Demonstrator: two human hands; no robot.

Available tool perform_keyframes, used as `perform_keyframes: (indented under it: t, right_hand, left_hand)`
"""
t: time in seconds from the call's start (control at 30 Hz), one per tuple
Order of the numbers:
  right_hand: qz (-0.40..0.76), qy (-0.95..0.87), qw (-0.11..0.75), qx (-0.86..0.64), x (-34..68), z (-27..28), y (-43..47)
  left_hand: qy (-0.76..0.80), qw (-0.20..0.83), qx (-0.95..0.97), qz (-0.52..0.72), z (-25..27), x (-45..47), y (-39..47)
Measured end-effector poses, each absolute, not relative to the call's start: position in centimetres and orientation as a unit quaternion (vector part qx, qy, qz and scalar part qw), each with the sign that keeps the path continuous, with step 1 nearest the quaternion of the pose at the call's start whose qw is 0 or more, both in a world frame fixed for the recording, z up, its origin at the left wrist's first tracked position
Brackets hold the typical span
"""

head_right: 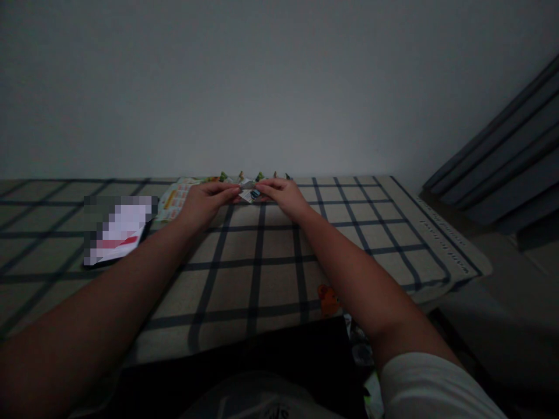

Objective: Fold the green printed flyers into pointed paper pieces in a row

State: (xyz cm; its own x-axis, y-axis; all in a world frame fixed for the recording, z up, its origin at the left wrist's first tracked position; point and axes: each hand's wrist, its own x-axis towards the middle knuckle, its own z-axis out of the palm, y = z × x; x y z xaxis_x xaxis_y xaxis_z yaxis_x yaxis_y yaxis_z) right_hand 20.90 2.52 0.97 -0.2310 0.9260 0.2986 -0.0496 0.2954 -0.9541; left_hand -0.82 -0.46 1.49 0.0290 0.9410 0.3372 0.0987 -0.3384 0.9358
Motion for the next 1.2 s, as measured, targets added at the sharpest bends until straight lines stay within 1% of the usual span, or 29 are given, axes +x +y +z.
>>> perform_keyframes:
  t: [0.23,0.37,0.47,0.63,0.7,0.93,1.2]
  right_hand:
    - [0.44,-0.649,0.499,-0.368,20.4,1.5,2.2]
    - [0.43,-0.651,0.508,-0.366,20.2,1.4,2.3]
    - [0.424,-0.656,0.504,-0.367,20.3,1.4,2.3]
    - [0.416,-0.678,0.483,-0.365,20.7,1.4,2.0]
    - [0.417,-0.685,0.477,-0.359,20.7,1.4,1.9]
    - [0.445,-0.674,0.477,-0.347,20.3,1.3,1.9]
    - [0.454,-0.679,0.47,-0.334,20.3,0.8,2.4]
  left_hand:
    - [0.432,0.361,0.61,0.558,1.3,-0.5,-0.6]
    - [0.425,0.349,0.612,0.568,1.6,-0.3,-0.8]
    - [0.428,0.372,0.601,0.564,1.3,-0.1,-0.7]
    - [0.411,0.46,0.575,0.538,1.0,0.5,-0.9]
    - [0.403,0.481,0.564,0.536,1.1,0.6,-1.1]
    - [0.436,0.464,0.57,0.52,0.9,0.2,-1.0]
    - [0.439,0.485,0.554,0.516,0.9,0.2,-0.7]
